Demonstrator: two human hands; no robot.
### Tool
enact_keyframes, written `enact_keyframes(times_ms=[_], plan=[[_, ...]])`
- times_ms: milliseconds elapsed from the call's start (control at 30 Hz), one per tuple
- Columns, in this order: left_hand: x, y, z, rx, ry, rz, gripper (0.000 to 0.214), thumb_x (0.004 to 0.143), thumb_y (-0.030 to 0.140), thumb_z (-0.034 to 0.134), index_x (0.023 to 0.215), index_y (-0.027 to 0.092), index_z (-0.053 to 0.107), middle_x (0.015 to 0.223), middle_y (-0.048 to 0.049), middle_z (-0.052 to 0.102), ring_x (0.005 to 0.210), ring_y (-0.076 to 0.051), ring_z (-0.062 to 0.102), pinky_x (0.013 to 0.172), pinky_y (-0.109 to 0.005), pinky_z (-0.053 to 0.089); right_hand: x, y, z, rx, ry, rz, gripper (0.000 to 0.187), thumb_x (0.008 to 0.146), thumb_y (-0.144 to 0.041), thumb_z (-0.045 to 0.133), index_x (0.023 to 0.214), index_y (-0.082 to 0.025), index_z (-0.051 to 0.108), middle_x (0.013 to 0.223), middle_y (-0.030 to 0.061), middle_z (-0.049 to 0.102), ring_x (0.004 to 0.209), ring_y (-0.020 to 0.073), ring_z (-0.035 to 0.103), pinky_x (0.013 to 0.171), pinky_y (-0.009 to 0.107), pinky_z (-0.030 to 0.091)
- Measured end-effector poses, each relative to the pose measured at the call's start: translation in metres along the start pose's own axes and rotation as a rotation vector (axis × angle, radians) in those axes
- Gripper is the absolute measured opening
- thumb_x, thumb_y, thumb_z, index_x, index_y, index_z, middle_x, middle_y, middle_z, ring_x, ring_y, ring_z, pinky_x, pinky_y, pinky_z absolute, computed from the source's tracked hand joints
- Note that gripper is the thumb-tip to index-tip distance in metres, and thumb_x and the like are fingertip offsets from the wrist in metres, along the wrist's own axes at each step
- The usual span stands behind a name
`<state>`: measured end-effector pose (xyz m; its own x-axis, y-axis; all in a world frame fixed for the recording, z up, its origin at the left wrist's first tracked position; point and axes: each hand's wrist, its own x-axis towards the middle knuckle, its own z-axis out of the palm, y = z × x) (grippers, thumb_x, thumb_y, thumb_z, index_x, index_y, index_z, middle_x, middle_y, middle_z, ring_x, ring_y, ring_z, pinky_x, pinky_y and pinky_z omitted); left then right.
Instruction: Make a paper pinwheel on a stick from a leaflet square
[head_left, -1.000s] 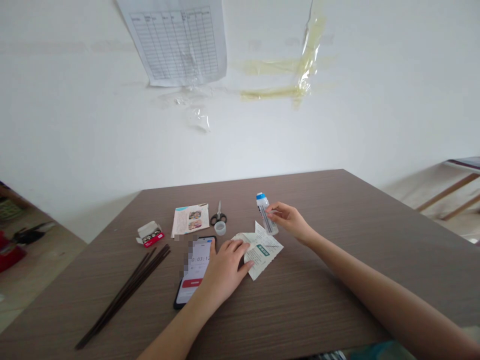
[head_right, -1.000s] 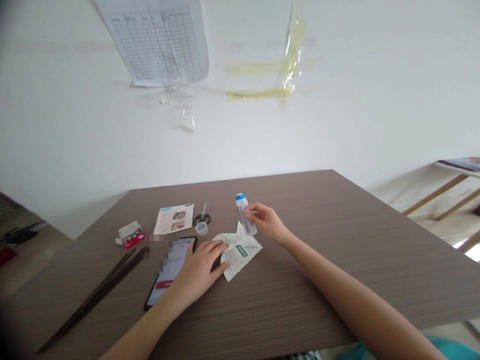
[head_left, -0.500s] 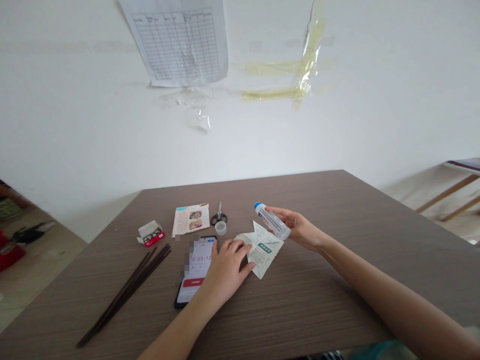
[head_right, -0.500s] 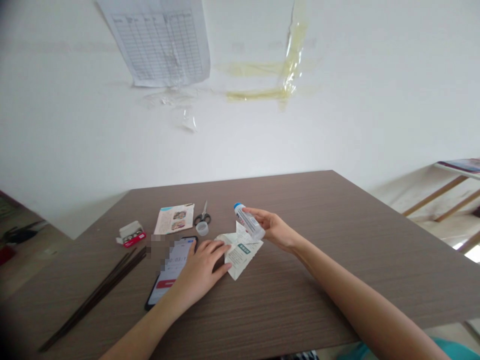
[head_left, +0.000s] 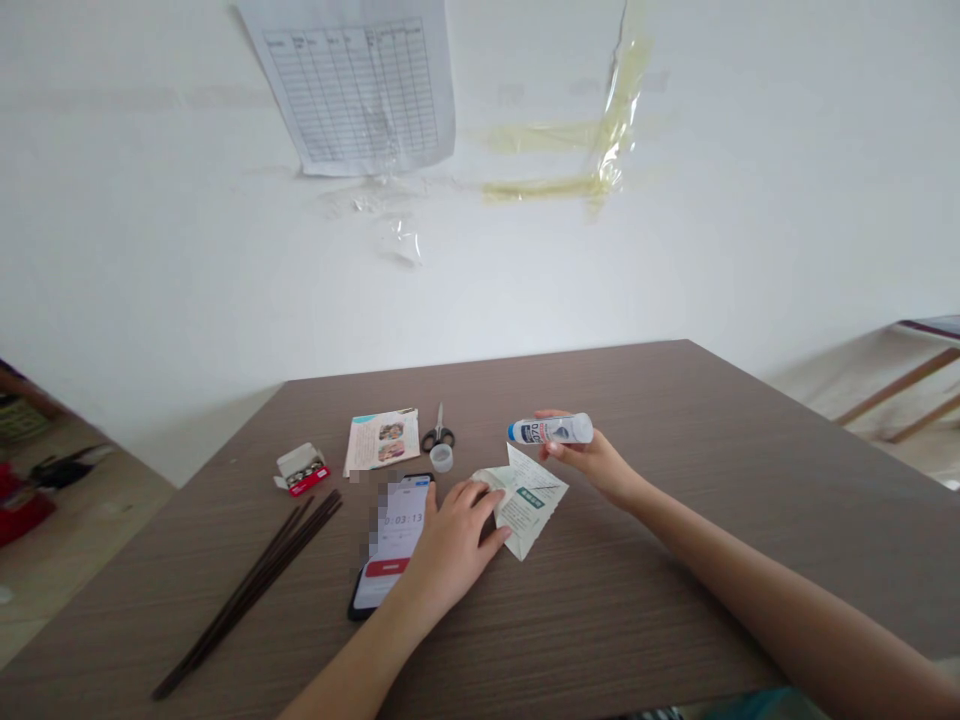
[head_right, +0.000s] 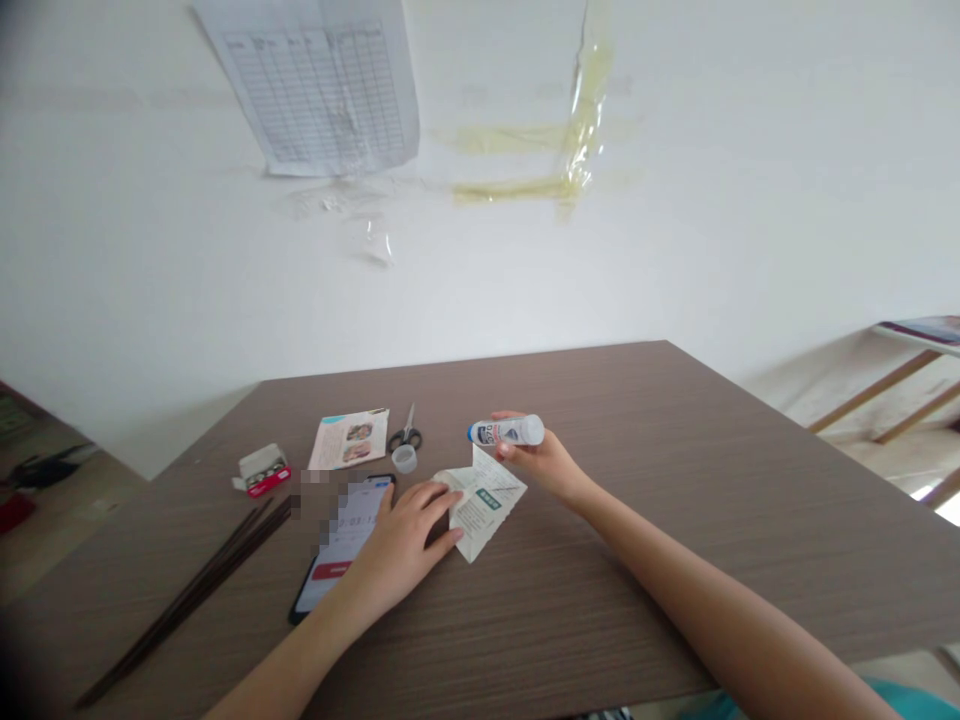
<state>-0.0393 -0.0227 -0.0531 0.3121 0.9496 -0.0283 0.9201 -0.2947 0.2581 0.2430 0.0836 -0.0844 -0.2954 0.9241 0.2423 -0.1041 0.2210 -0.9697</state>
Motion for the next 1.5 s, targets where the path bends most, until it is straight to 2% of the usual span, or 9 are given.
enact_keyframes(times_ms=[167,300,433,533,733,1000,1133,1300,1500], plan=[[0.001,0.001,0.001,-0.019,0.004,-0.002,0.051,0.122,0.026,0.084,0.173,0.032,0.086,0.180,-0.0191,0.082,0.177,-0.048,0.071,0.155,-0.093,0.034,0.003,0.002,0.003,-0.001,0.032,0.064,0.083,0.082,-0.085,0.114,0.137,-0.026,0.093,0.105,0.0072,0.092,0.090,0.0290,0.083,0.092,0.048,0.073],[0.000,0.001,0.001,-0.038,0.019,0.014,0.051,0.120,0.028,0.087,0.171,0.034,0.087,0.176,-0.0169,0.085,0.173,-0.048,0.073,0.155,-0.093,0.036,0.006,-0.001,0.007,-0.067,0.019,0.093,0.080,0.077,-0.091,0.111,0.116,-0.023,0.094,0.099,0.0081,0.092,0.083,0.0260,0.078,0.084,0.043,0.068],[-0.001,0.001,0.003,-0.025,0.038,0.045,0.051,0.121,0.029,0.085,0.172,0.033,0.087,0.175,-0.0173,0.085,0.170,-0.050,0.074,0.152,-0.094,0.039,0.006,-0.003,0.009,-0.222,0.018,0.145,0.066,0.079,-0.087,0.105,0.091,-0.024,0.090,0.085,0.0087,0.087,0.080,0.0290,0.079,0.078,0.042,0.063],[-0.001,0.002,0.005,0.000,0.039,0.051,0.051,0.121,0.031,0.085,0.172,0.036,0.087,0.174,-0.0157,0.085,0.168,-0.048,0.074,0.152,-0.093,0.041,0.003,-0.004,0.009,-0.342,0.049,0.164,0.055,0.085,-0.078,0.103,0.082,-0.025,0.088,0.077,0.0079,0.085,0.078,0.0309,0.080,0.076,0.042,0.061],[0.000,0.007,0.005,0.006,0.064,0.038,0.052,0.115,0.029,0.094,0.166,0.039,0.091,0.169,-0.0140,0.088,0.163,-0.047,0.078,0.151,-0.092,0.044,-0.004,-0.007,0.015,-0.513,0.069,0.145,0.042,0.094,-0.064,0.103,0.083,-0.026,0.088,0.085,0.0093,0.091,0.081,0.0329,0.084,0.072,0.040,0.059],[-0.001,0.009,0.005,0.016,0.056,0.055,0.050,0.118,0.029,0.091,0.168,0.033,0.089,0.170,-0.0155,0.087,0.164,-0.047,0.078,0.150,-0.095,0.042,-0.006,-0.013,0.022,-0.676,-0.011,0.042,0.045,0.105,-0.053,0.093,0.075,-0.027,0.073,0.071,0.0035,0.077,0.068,0.0247,0.070,0.068,0.037,0.050],[0.000,0.007,0.007,0.027,0.046,0.062,0.050,0.119,0.033,0.091,0.168,0.035,0.088,0.171,-0.0148,0.087,0.164,-0.047,0.077,0.151,-0.095,0.041,-0.005,-0.013,0.026,-0.818,-0.056,-0.033,0.046,0.107,-0.049,0.095,0.075,-0.027,0.070,0.070,0.0006,0.071,0.069,0.0224,0.066,0.077,0.039,0.052],[0.000,0.008,0.005,0.025,0.019,0.047,0.050,0.120,0.035,0.089,0.169,0.035,0.088,0.174,-0.0156,0.085,0.166,-0.048,0.075,0.153,-0.095,0.037,-0.003,-0.008,0.030,-0.888,-0.072,-0.117,0.042,0.103,-0.052,0.102,0.083,-0.028,0.074,0.084,0.0017,0.080,0.084,0.0255,0.074,0.099,0.045,0.054],[0.000,0.006,0.006,-0.015,0.053,0.058,0.046,0.117,0.038,0.091,0.163,0.036,0.092,0.170,-0.0158,0.087,0.163,-0.049,0.076,0.150,-0.096,0.039,0.003,-0.004,0.036,-0.906,-0.088,-0.115,0.041,0.101,-0.057,0.105,0.091,-0.029,0.076,0.090,0.0031,0.082,0.091,0.0290,0.075,0.104,0.048,0.052]])
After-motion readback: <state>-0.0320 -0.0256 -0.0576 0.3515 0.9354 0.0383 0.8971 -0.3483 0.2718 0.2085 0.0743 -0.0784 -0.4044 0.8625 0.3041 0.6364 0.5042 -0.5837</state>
